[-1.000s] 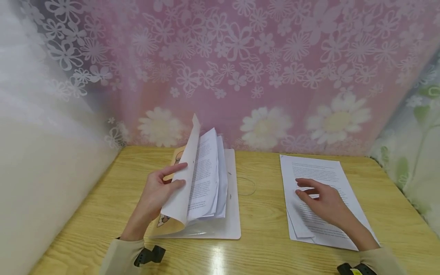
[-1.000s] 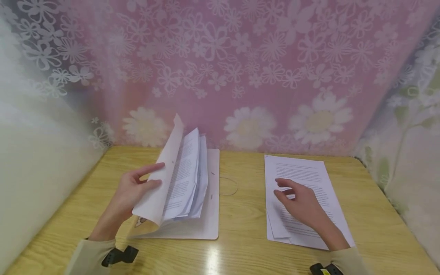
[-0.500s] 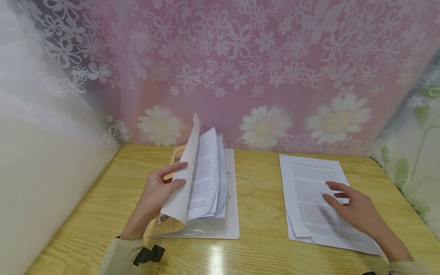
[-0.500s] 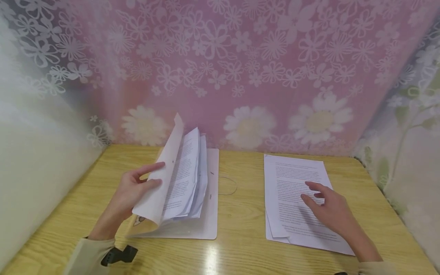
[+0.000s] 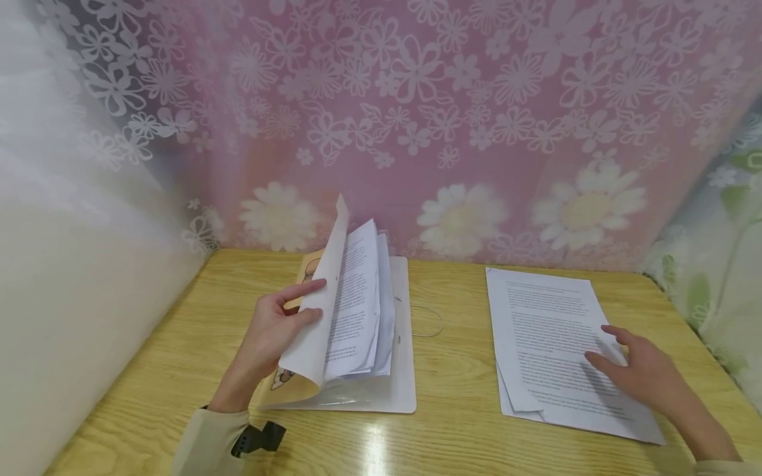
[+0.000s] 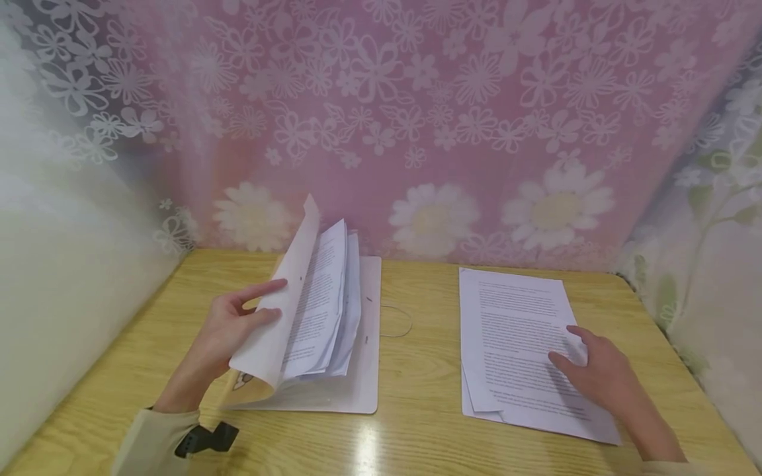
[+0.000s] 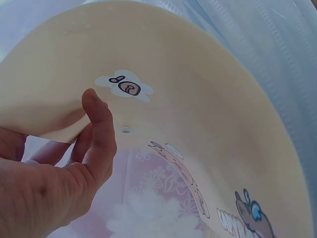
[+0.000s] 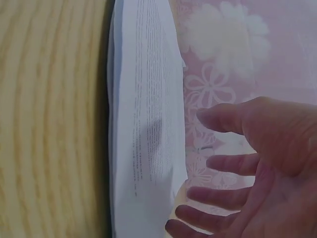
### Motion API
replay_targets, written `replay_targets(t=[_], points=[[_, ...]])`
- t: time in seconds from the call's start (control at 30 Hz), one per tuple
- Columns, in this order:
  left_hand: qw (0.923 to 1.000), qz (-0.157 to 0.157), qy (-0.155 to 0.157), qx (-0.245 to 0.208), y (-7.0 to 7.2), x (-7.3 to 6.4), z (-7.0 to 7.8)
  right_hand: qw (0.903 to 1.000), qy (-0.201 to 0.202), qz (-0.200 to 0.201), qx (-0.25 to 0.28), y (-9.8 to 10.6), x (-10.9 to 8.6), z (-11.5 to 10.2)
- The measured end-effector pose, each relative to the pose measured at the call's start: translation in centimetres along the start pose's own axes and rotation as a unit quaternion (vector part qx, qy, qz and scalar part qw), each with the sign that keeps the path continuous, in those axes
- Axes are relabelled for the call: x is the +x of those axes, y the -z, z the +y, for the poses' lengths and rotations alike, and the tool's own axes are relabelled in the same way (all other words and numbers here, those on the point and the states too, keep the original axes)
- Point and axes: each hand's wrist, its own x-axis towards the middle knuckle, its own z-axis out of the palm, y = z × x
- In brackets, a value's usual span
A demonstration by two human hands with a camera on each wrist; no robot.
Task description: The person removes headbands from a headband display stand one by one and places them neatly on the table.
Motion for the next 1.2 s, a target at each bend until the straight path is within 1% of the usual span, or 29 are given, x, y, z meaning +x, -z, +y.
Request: replay_targets(t=[0.17, 0.27, 0.4, 0.5, 0.6, 0.77, 0.87, 0.93, 1.0, 1.07, 1.13, 1.2], points=[[1.0, -0.002, 0.002, 0.002, 0.0, 0.1, 0.0, 0.999, -0.036, -0.024, -0.011, -0.1, 0.3, 0.7], [1.0, -0.002, -0.001, 0.003, 0.0, 0.2, 0.0, 0.9979, -0.05, -0.038, -0.015, 0.0, 0.4, 0.9], [1.0, -0.004, -0.005, -0.001, 0.0, 0.2, 0.0, 0.9973, -0.052, -0.049, -0.017, 0.1, 0.6, 1.2], [0.9999, -0.01, -0.004, -0.004, 0.0, 0.2, -0.1, 0.997, -0.053, -0.056, -0.008, 0.0, 0.8, 1.6], [0.9999, -0.012, -0.004, -0.004, 0.0, 0.2, -0.1, 0.9953, -0.062, -0.07, 0.023, -0.1, 1.2, 2.1], [0.9999, -0.009, -0.006, -0.003, 0.0, 0.2, -0.2, 0.9847, -0.094, -0.118, 0.087, 0.0, 1.8, 2.4], [0.9999, -0.01, -0.007, -0.003, 0.0, 0.2, -0.2, 0.9806, -0.102, -0.134, 0.101, -0.1, 1.9, 2.3], [0.9999, -0.009, -0.007, -0.003, 0.0, 0.2, -0.2, 0.9808, -0.096, -0.133, 0.106, -0.1, 1.8, 2.3], [0.9999, -0.008, -0.007, -0.003, 0.0, 0.2, -0.2, 0.9828, -0.087, -0.12, 0.11, 0.0, 1.6, 2.4], [0.9999, -0.008, -0.008, -0.004, 0.0, 0.2, -0.2, 0.9826, -0.079, -0.109, 0.127, 0.2, 1.3, 2.7], [0.9999, -0.009, -0.009, -0.006, 0.0, 0.2, -0.1, 0.9776, -0.083, -0.104, 0.163, 0.3, 0.9, 3.2], [0.9999, -0.01, -0.01, -0.006, 0.0, 0.2, -0.1, 0.9687, -0.095, -0.102, 0.206, 0.4, 0.7, 3.5]])
